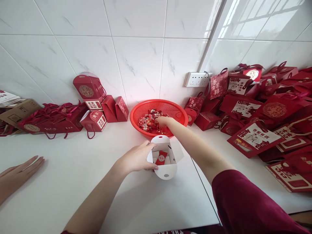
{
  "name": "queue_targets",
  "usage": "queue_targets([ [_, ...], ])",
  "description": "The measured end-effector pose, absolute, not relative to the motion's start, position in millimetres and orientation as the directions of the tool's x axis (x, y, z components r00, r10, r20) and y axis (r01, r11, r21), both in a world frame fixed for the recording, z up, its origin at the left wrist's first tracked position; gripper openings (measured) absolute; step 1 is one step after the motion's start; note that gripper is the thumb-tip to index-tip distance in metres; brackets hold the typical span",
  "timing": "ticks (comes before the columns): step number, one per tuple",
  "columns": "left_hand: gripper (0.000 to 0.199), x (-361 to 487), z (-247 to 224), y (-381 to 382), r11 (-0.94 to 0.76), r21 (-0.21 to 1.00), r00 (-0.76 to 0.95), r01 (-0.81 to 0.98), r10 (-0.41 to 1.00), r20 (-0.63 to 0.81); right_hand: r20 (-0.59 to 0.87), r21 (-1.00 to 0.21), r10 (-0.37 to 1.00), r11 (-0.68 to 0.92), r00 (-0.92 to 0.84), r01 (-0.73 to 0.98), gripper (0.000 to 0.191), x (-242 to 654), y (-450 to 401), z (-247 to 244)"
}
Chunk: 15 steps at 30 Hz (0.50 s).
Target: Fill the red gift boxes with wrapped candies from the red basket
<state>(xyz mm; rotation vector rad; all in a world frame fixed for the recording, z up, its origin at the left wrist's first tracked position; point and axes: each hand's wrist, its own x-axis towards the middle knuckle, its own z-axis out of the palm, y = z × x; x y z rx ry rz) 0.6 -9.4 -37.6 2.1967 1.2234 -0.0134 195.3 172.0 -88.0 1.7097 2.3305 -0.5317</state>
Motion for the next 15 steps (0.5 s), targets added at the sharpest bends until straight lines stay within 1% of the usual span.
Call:
queue_targets([
  [3, 0.074, 0, -41, -8, -0.355, 0.531, 0.567, 0.77, 0.762, -0.313, -0.359, -0.193, 0.881, 0.252, -0.307, 0.948, 0.033, 198, 173, -90],
  [6, 0.072, -1, -41, -8, -0.371, 0.519, 0.57, 0.77, 0.766, -0.297, -0.289, -0.277, 0.902, 0.243, -0.321, 0.93, 0.032, 202, 169, -81],
  [8, 0.061, -3, -39, -8, -0.397, 0.531, 0.598, 0.749, 0.75, -0.283, -0.189, -0.365, 0.922, 0.254, -0.338, 0.896, 0.028, 208, 161, -73],
  [11, 0.04, -9, -32, -9, -0.441, 0.577, 0.668, 0.687, 0.695, -0.265, 0.015, -0.523, 0.935, 0.31, -0.355, 0.794, 0.021, 217, 136, -63],
  [13, 0.034, -14, -26, -9, -0.474, 0.579, 0.69, 0.663, 0.687, -0.228, 0.13, -0.627, 0.922, 0.361, -0.365, 0.69, 0.026, 223, 110, -61],
  [15, 0.032, -18, -20, -9, -0.494, 0.563, 0.672, 0.663, 0.723, -0.157, 0.191, -0.707, 0.906, 0.394, -0.379, 0.587, 0.03, 229, 83, -62],
])
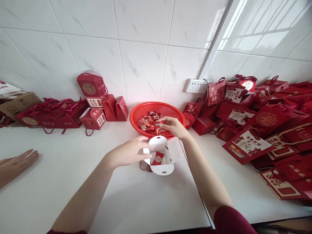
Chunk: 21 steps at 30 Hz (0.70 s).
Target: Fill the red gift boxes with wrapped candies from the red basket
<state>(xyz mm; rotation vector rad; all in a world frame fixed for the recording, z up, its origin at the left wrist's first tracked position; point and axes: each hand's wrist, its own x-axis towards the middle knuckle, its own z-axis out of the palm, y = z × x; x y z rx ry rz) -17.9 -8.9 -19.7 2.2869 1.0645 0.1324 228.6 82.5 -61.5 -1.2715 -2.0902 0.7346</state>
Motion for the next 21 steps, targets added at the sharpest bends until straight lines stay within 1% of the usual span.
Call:
queue_targets([
  [1, 0.032, -19, -17, -8, -0.497, 0.56, 0.652, 0.664, 0.75, -0.108, 0.216, -0.741, 0.899, 0.405, -0.382, 0.536, 0.032, 231, 69, -61],
  [2, 0.032, -19, -15, -8, -0.489, 0.571, 0.623, 0.659, 0.781, -0.052, 0.246, -0.792, 0.891, 0.412, -0.382, 0.45, 0.032, 232, 56, -61],
  [3, 0.032, -18, -13, -7, -0.47, 0.599, 0.583, 0.649, 0.813, 0.007, 0.279, -0.859, 0.881, 0.407, -0.382, 0.31, 0.03, 233, 45, -59],
  [4, 0.032, -16, -11, -6, -0.444, 0.637, 0.531, 0.63, 0.845, 0.064, 0.309, -0.9, 0.874, 0.397, -0.376, 0.182, 0.028, 233, 35, -57],
  [6, 0.033, -10, -8, -4, -0.394, 0.719, 0.424, 0.573, 0.893, 0.152, 0.353, -0.931, 0.865, 0.362, -0.356, -0.044, 0.025, 232, 20, -50],
  [8, 0.033, -3, -5, -2, -0.379, 0.777, 0.384, 0.502, 0.903, 0.193, 0.376, -0.926, 0.862, 0.344, -0.341, -0.154, 0.025, 229, 11, -45],
  [9, 0.031, 1, -4, -1, -0.387, 0.796, 0.402, 0.466, 0.894, 0.199, 0.384, -0.922, 0.86, 0.342, -0.336, -0.18, 0.025, 227, 7, -43],
  [11, 0.025, 7, -2, 0, -0.4, 0.824, 0.452, 0.402, 0.869, 0.201, 0.4, -0.916, 0.855, 0.362, -0.33, -0.173, 0.022, 225, 4, -41],
  [13, 0.02, 12, -1, -1, -0.405, 0.825, 0.466, 0.394, 0.862, 0.2, 0.413, -0.91, 0.851, 0.4, -0.325, -0.11, 0.022, 225, 4, -43],
  [16, 0.014, 15, -3, -3, -0.431, 0.771, 0.436, 0.469, 0.872, 0.222, 0.408, -0.899, 0.853, 0.437, -0.326, 0.016, 0.021, 228, 5, -45],
  [21, 0.02, 15, -10, -5, -0.533, 0.651, 0.46, 0.541, 0.835, 0.302, 0.399, -0.883, 0.848, 0.458, -0.348, 0.105, 0.017, 230, 6, -42],
])
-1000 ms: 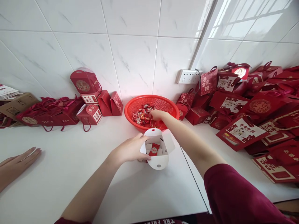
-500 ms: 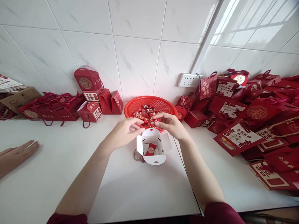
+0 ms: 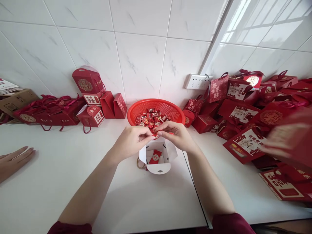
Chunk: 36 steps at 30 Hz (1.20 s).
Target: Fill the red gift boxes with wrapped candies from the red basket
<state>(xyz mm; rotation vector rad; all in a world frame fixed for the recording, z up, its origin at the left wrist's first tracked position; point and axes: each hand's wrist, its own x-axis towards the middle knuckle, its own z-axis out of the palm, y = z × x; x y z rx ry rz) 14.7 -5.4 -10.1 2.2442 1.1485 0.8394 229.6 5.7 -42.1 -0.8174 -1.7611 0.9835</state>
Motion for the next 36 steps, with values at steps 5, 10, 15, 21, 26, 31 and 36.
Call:
queue_targets([
  [5, 0.021, 14, -12, -1, -0.581, 0.577, 0.466, 0.574, 0.811, 0.353, 0.415, -0.877, 0.861, 0.465, -0.295, 0.123, 0.018, 229, 9, -41],
  [10, 0.02, 12, -8, 5, -0.575, 0.644, 0.498, 0.505, 0.803, 0.327, 0.357, -0.931, 0.886, 0.364, -0.296, -0.03, 0.017, 230, 15, -45],
  [15, 0.018, 7, -7, 7, -0.556, 0.72, 0.528, 0.415, 0.792, 0.307, 0.188, -0.971, 0.924, 0.123, -0.333, -0.207, 0.022, 224, 15, -49],
  [21, 0.02, 2, -4, 12, -0.459, 0.813, 0.542, 0.358, 0.811, 0.22, 0.146, -0.965, 0.94, 0.066, -0.309, -0.254, 0.026, 219, 7, -45],
  [26, 0.02, -1, -7, 16, -0.356, 0.842, 0.565, 0.404, 0.821, 0.076, 0.209, -0.977, 0.945, 0.214, -0.251, -0.007, 0.025, 223, -2, -38],
  [31, 0.025, -3, -10, 16, -0.368, 0.804, 0.565, 0.468, 0.824, 0.048, 0.241, -0.938, 0.938, 0.292, -0.249, 0.19, 0.022, 229, -6, -35],
  [36, 0.039, -4, -10, 17, -0.401, 0.752, 0.493, 0.523, 0.862, 0.117, 0.219, -0.874, 0.904, 0.349, -0.367, 0.338, 0.015, 234, -6, -33],
])
